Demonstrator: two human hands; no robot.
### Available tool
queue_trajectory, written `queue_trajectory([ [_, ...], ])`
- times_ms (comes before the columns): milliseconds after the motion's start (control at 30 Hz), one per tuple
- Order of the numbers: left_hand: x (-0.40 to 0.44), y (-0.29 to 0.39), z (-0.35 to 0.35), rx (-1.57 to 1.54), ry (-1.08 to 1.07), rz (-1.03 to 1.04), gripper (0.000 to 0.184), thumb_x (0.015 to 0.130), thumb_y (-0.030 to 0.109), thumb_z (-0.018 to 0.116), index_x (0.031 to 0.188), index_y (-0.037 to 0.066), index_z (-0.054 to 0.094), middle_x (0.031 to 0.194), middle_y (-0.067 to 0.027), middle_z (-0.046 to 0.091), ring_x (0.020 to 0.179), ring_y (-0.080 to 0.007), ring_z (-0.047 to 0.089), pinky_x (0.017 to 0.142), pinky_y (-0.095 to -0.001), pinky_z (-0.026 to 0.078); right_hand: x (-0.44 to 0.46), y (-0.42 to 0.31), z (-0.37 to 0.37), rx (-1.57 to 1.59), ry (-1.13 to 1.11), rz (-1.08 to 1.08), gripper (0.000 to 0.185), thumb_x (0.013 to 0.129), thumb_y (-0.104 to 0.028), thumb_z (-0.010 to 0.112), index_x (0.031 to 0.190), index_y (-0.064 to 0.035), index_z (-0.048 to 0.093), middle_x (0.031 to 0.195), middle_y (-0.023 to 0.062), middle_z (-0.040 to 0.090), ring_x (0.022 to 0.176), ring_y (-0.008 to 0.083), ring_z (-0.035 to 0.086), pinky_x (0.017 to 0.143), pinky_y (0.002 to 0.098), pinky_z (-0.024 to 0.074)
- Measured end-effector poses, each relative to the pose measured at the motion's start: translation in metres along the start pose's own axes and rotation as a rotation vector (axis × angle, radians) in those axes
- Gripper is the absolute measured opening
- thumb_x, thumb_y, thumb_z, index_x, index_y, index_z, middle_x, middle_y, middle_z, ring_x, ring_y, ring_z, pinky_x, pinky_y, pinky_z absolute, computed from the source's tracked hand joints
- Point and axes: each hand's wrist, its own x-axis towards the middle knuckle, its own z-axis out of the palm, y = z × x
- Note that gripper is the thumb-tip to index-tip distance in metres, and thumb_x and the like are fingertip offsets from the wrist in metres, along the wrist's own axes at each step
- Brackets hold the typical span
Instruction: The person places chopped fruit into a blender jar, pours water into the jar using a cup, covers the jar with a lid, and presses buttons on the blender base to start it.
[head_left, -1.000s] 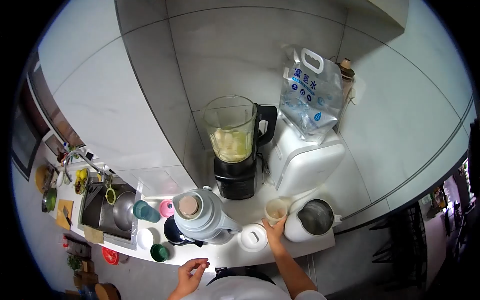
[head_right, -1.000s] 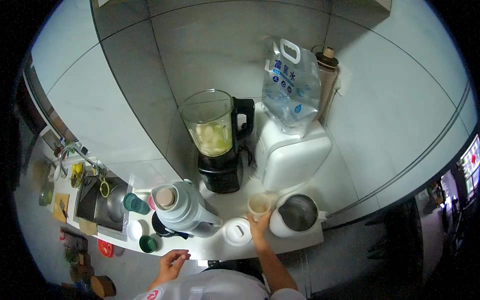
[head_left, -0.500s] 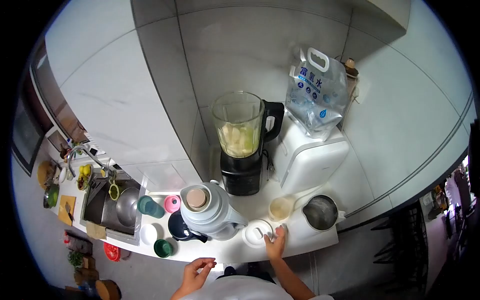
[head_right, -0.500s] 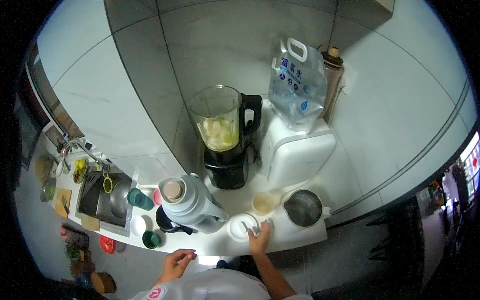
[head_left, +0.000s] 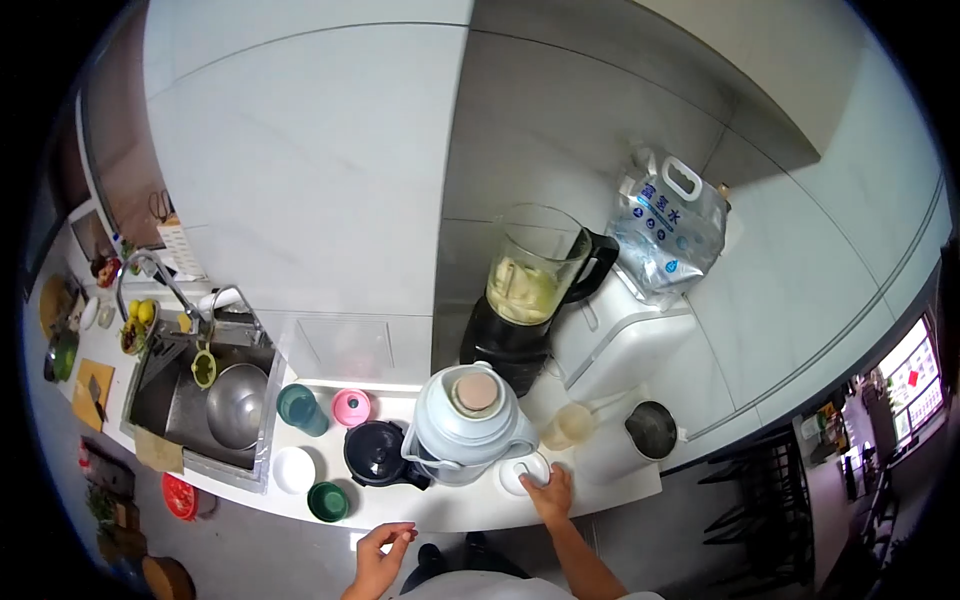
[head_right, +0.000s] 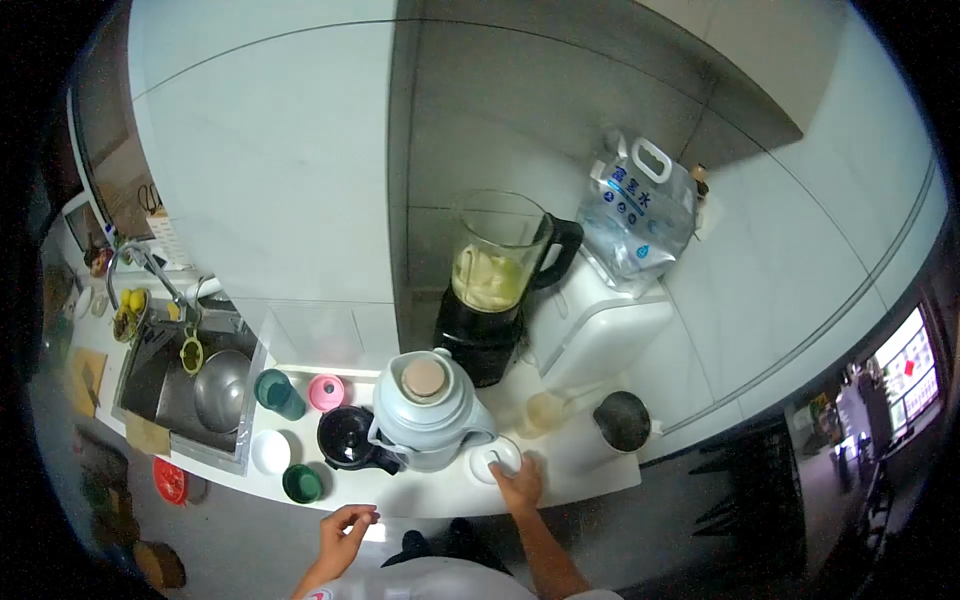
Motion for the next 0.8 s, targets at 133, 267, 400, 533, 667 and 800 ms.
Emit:
queue_trajectory([
  [133, 0.001, -0.026, -0.022, -0.061, 0.0, 0.051, 0.018, 0.094, 0.009, 0.061, 0.106, -0.003, 0.067, 0.092, -0.0103, 0.071, 0.086, -0.0139, 0.068, 0.078, -0.0254, 0.052, -0.003, 0.023, 0.017, 0.218, -0.042, 0.103, 0.07, 0.066, -0.038, 0.087, 0.116, 0.0028, 0.058, 0.101, 0.0152, 0.059, 0.092, 0.0272, 0.057, 0.081, 0.038, 0.0486],
  [267, -0.001, -0.012, -0.036, 0.038, 0.092, 0.142, 0.016, 0.094, 0.008, 0.061, 0.102, -0.002, 0.07, 0.09, -0.0103, 0.071, 0.083, -0.0152, 0.067, 0.078, -0.0267, 0.052, 0.001, 0.04, 0.022, 0.162, 0.037, -0.071, 0.061, 0.068, -0.032, 0.087, 0.109, 0.0035, 0.06, 0.087, 0.0091, 0.057, 0.079, 0.0214, 0.056, 0.073, 0.0344, 0.0485],
  [400, -0.007, 0.011, -0.048, -0.228, 0.224, 0.122, 0.015, 0.093, 0.009, 0.062, 0.099, -0.002, 0.071, 0.084, -0.0075, 0.07, 0.076, -0.0141, 0.066, 0.07, -0.0253, 0.051, 0.007, 0.038, 0.019, 0.198, -0.093, 0.023, 0.051, 0.075, -0.03, 0.083, 0.107, 0.0024, 0.06, 0.086, 0.0082, 0.057, 0.074, 0.0182, 0.055, 0.066, 0.0326, 0.0486],
  [533, -0.019, 0.091, -0.063, -0.287, 0.235, 0.271, 0.013, 0.088, 0.009, 0.066, 0.093, -0.002, 0.071, 0.077, -0.0064, 0.065, 0.065, -0.0123, 0.059, 0.058, -0.0233, 0.045, 0.01, 0.099, 0.064, 0.487, -0.17, 0.152, 0.05, 0.081, -0.03, 0.079, 0.114, -0.0007, 0.056, 0.09, 0.0071, 0.059, 0.07, 0.0135, 0.056, 0.056, 0.028, 0.048],
  [667, -0.037, 0.178, -0.057, -0.461, 0.032, 0.783, 0.02, 0.081, 0.013, 0.076, 0.071, 0.0, 0.064, 0.056, -0.0068, 0.056, 0.048, -0.0166, 0.051, 0.046, -0.0297, 0.044, 0.003, 0.06, 0.021, 0.654, -0.292, 0.309, 0.054, 0.084, -0.03, 0.076, 0.122, -0.0031, 0.05, 0.092, 0.0069, 0.06, 0.07, 0.013, 0.058, 0.056, 0.0265, 0.0491],
  [800, -0.042, 0.245, -0.062, -0.451, -0.641, 1.104, 0.023, 0.086, 0.008, 0.071, 0.107, 0.007, 0.059, 0.065, -0.0143, 0.065, 0.05, -0.0207, 0.064, 0.049, -0.0343, 0.056, 0.005, 0.053, 0.005, 0.72, -0.385, 0.309, 0.051, 0.085, -0.029, 0.075, 0.122, -0.0034, 0.05, 0.093, 0.0066, 0.06, 0.073, 0.0132, 0.059, 0.057, 0.0269, 0.0499],
])
